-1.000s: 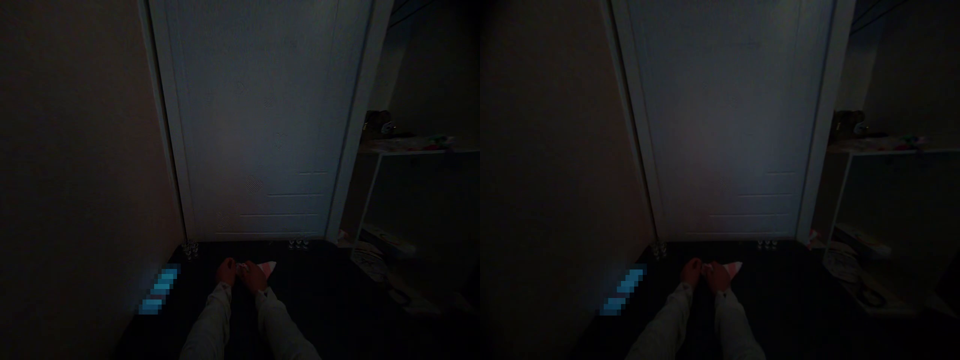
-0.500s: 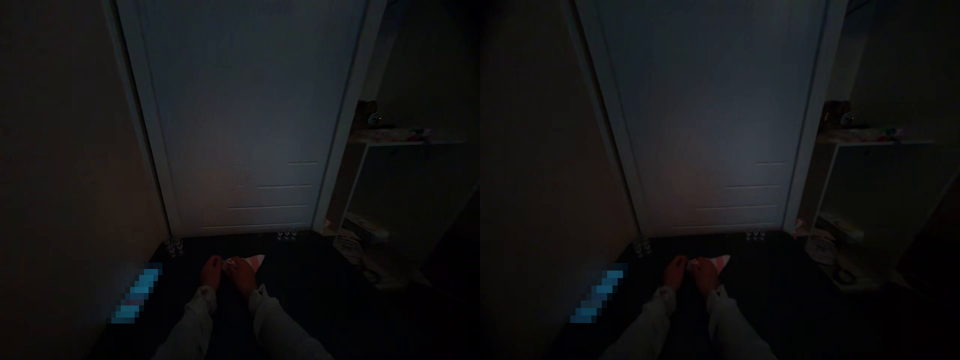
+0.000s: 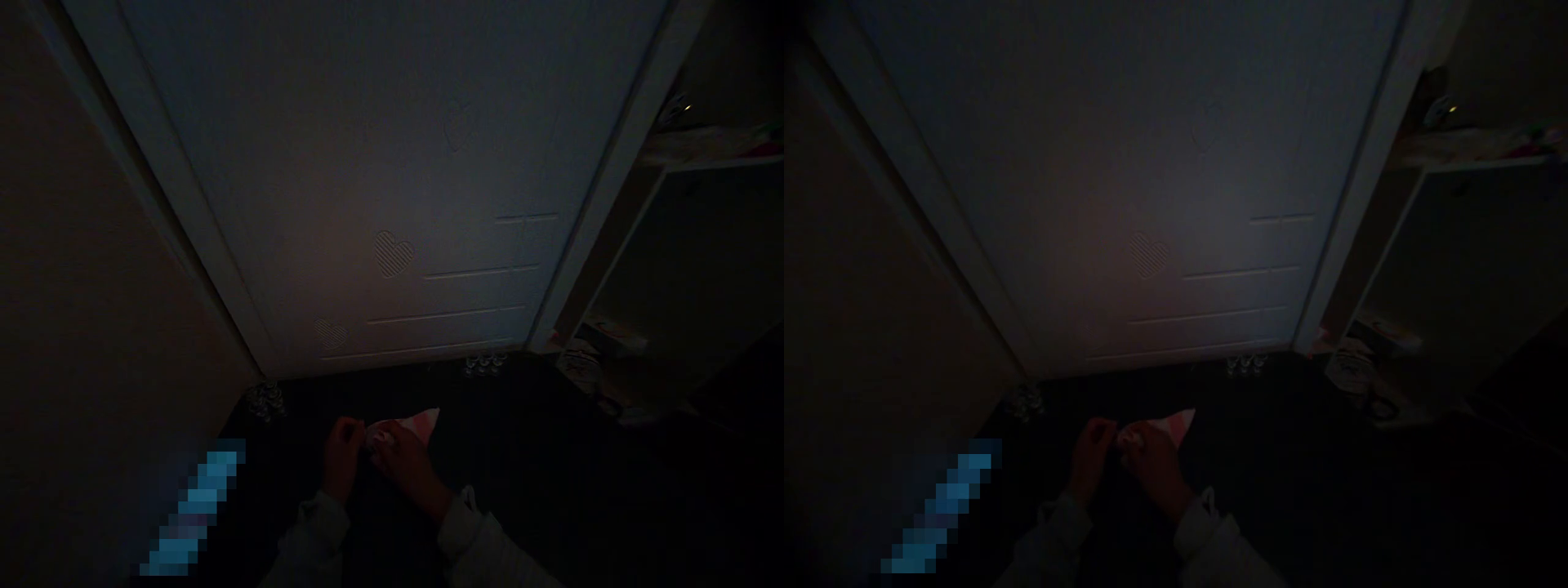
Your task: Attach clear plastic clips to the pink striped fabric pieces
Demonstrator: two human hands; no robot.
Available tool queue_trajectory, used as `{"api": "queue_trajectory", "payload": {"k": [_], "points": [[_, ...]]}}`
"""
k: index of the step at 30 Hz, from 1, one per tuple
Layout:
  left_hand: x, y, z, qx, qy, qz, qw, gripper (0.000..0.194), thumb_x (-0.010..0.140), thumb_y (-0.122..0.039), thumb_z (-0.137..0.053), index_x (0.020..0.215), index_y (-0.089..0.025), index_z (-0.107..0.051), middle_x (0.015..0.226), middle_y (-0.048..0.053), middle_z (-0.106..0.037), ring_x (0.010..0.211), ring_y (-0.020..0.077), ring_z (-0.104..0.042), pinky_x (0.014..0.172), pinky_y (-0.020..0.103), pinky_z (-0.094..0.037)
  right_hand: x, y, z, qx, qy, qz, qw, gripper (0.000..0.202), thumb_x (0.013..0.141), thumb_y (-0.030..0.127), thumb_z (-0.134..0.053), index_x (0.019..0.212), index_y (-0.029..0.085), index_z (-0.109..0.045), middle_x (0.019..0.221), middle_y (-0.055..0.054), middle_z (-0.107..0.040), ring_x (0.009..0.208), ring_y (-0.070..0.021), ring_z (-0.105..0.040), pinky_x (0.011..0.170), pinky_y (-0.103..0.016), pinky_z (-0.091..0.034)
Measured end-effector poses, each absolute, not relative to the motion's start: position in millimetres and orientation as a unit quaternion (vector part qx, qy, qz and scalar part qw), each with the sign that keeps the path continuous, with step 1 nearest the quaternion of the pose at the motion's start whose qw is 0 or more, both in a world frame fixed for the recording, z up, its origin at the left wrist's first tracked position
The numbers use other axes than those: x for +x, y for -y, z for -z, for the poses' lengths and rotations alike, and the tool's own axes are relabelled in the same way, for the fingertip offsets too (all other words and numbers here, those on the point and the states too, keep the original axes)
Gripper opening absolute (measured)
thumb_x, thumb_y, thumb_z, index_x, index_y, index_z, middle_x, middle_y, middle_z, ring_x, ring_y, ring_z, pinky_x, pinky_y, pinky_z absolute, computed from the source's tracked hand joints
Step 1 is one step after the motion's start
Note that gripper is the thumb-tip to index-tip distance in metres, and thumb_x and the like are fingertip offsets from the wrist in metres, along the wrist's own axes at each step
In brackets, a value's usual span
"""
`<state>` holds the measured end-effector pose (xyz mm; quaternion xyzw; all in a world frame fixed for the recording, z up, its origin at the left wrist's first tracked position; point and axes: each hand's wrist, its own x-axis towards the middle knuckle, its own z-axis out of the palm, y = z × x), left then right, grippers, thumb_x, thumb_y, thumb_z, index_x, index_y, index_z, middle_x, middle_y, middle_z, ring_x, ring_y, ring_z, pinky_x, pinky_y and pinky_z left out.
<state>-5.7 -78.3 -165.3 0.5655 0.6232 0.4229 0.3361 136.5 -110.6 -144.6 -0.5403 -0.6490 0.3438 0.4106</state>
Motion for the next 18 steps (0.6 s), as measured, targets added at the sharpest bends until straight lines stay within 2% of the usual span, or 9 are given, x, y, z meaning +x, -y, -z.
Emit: {"api": "queue_trajectory", "payload": {"k": [3, 7, 12, 18], "points": [[-5, 79, 163, 0.559, -0.613, -0.426, 0.361, 0.017, 0.093, -0.028, -0.061, 0.085, -0.013, -0.063, 0.077, -0.001, -0.064, 0.068, 0.0136, -0.063, 0.065, 0.030, -0.055, 140, 112, 144, -0.541, 0.634, -0.369, 0.412, 0.019, 0.094, 0.021, -0.051, 0.101, 0.018, -0.069, 0.098, -0.008, -0.076, 0.089, -0.0196, -0.069, 0.077, -0.031, -0.052], [-5, 75, 163, 0.548, -0.608, -0.439, 0.370, 0.020, 0.093, -0.031, -0.061, 0.082, -0.014, -0.062, 0.075, -0.002, -0.062, 0.065, 0.0128, -0.061, 0.062, 0.029, -0.053, 140, 110, 148, -0.549, 0.616, -0.382, 0.417, 0.020, 0.091, 0.023, -0.051, 0.099, 0.018, -0.069, 0.097, -0.008, -0.076, 0.088, -0.0217, -0.068, 0.078, -0.031, -0.050], [-1, 70, 160, 0.531, -0.594, -0.468, 0.383, 0.022, 0.093, -0.032, -0.061, 0.081, -0.014, -0.062, 0.076, -0.002, -0.062, 0.066, 0.0133, -0.061, 0.064, 0.029, -0.053, 142, 110, 151, -0.546, 0.609, -0.395, 0.418, 0.021, 0.093, 0.027, -0.049, 0.099, 0.017, -0.067, 0.092, -0.007, -0.075, 0.080, -0.0195, -0.068, 0.069, -0.028, -0.050], [0, 73, 153, 0.512, -0.561, -0.494, 0.423, 0.019, 0.091, -0.033, -0.063, 0.094, -0.014, -0.065, 0.086, 0.001, -0.067, 0.077, 0.0169, -0.065, 0.074, 0.035, -0.054, 150, 108, 146, -0.531, 0.603, -0.402, 0.439, 0.018, 0.091, 0.022, -0.050, 0.095, 0.017, -0.067, 0.088, -0.005, -0.075, 0.081, -0.0181, -0.067, 0.072, -0.027, -0.050]]}}
